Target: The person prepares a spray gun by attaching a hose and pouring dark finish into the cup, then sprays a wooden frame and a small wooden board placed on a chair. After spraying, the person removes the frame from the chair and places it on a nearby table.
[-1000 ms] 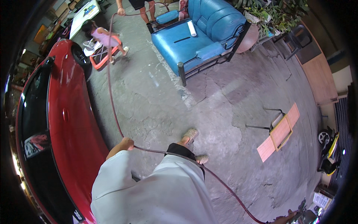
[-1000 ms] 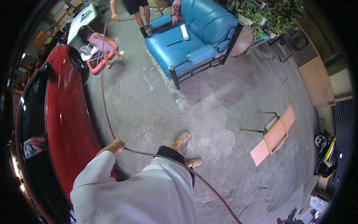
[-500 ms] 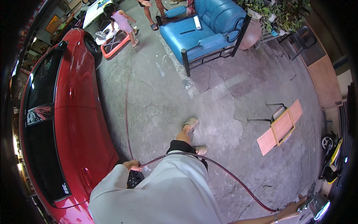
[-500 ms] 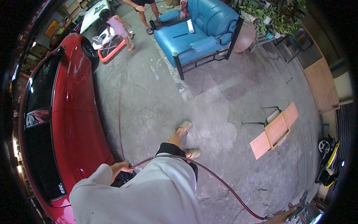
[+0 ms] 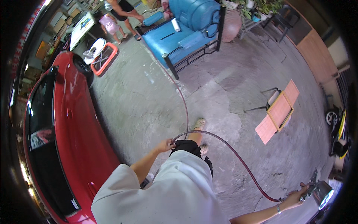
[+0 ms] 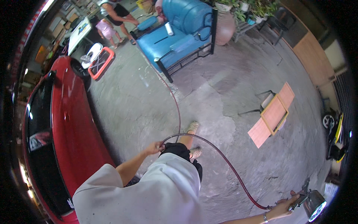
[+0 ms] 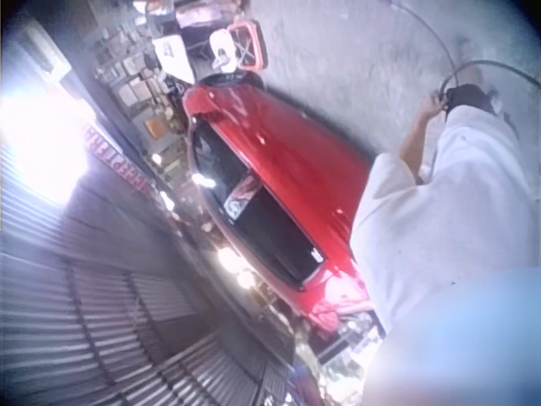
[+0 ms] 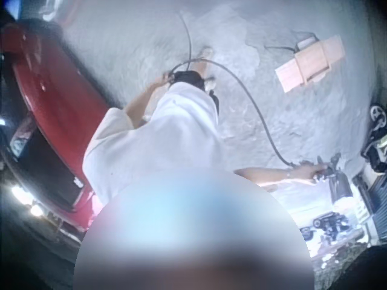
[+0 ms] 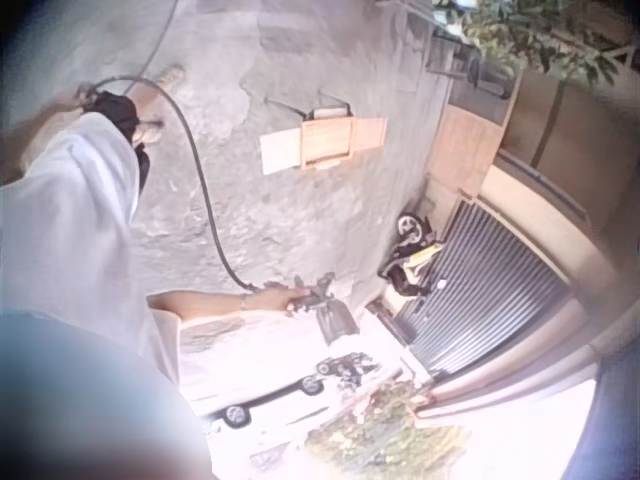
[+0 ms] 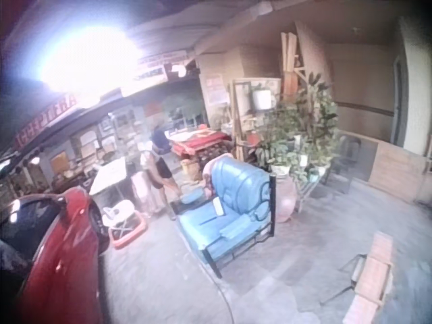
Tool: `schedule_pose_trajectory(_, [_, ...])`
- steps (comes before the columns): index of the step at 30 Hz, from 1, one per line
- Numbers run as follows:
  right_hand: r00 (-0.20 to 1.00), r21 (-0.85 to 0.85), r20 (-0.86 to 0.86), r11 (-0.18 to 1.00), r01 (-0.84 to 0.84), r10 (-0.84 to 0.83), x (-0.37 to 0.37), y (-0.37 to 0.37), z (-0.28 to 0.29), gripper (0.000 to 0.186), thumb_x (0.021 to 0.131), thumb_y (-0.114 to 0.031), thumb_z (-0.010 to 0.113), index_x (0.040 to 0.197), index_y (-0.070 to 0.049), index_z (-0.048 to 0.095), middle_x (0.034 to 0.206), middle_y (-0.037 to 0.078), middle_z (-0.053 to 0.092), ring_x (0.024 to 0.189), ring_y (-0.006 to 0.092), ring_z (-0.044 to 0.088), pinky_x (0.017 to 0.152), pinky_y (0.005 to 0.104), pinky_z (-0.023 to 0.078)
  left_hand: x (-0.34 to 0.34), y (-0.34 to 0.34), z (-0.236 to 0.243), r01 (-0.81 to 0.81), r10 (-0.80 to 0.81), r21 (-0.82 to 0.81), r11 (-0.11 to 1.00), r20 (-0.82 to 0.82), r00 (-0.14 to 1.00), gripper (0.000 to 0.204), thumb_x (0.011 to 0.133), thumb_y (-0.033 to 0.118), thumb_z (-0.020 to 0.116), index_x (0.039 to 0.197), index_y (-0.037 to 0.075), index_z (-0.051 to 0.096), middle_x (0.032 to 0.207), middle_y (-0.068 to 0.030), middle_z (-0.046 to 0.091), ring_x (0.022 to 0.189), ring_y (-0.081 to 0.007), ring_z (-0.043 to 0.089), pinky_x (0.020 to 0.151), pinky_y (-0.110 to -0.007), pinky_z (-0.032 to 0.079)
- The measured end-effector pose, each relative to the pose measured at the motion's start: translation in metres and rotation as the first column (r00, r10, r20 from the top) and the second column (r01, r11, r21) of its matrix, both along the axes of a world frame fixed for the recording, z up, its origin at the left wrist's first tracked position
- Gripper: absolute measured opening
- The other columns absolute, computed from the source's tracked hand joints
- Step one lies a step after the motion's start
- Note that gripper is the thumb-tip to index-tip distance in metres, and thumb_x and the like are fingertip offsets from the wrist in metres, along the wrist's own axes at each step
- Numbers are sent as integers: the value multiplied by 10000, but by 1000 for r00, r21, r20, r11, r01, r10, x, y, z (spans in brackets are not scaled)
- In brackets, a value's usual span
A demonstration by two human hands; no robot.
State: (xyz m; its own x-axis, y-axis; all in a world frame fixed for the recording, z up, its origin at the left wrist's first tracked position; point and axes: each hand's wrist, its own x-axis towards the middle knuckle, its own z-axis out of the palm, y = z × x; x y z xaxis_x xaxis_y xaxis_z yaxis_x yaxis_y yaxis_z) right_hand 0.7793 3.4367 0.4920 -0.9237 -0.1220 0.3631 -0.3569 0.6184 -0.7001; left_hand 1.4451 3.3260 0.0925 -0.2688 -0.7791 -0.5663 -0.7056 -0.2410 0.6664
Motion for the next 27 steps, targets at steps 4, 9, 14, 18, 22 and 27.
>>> schedule_pose_trajectory(4, [995,8,69,997,70,-71,7,-2,-20,464,1050,-445,560,1074,-20,746,830,44,734,437,73,410,383,275,296,-79,-141,60,95,-53,192,977,-212,976,330,961,378,681,1031,56,707,827,-28,699,763,-114,613,680,-309,490])
schedule_pose_trajectory(9, [933,67,178,950,305,-313,23,-17,-48,416,1035,-406,605,979,-17,743,794,42,714,425,61,435,379,255,301,-176,-222,81,268,-253,130,955,-126,959,318,1028,374,585,1004,67,666,821,-62,700,726,-196,645,652,-378,488])
schedule_pose_trajectory(14, [935,50,136,945,324,-328,26,-24,-36,379,1033,-356,621,964,0,731,809,32,720,417,56,461,375,249,297,-135,-261,95,717,-731,144,682,114,673,368,1044,398,539,1091,58,673,917,-185,698,814,-385,658,723,-442,505])
schedule_pose_trajectory(18, [921,95,167,936,340,-351,25,-6,-44,349,1046,-302,606,937,10,718,763,28,703,427,38,453,384,249,298,-149,-284,97,679,-804,436,590,249,539,408,1044,421,521,1112,47,668,1030,-213,715,905,-390,686,754,-459,509])
schedule_pose_trajectory(22, [895,10,245,924,382,-372,31,20,-65,310,1055,-233,592,923,23,706,744,25,694,440,37,455,396,251,317,-239,-285,100,611,-558,-25,791,379,738,431,1020,431,539,1000,26,686,1007,-213,709,935,-430,673,797,-507,516])
schedule_pose_trajectory(27, [920,12,87,924,383,-382,5,48,-117,281,1049,-208,606,926,23,707,810,46,710,530,31,478,472,238,366,-322,-292,133,182,-42,-312,932,407,913,492,1002,389,564,722,-4,658,866,-141,698,813,-359,648,755,-498,474])
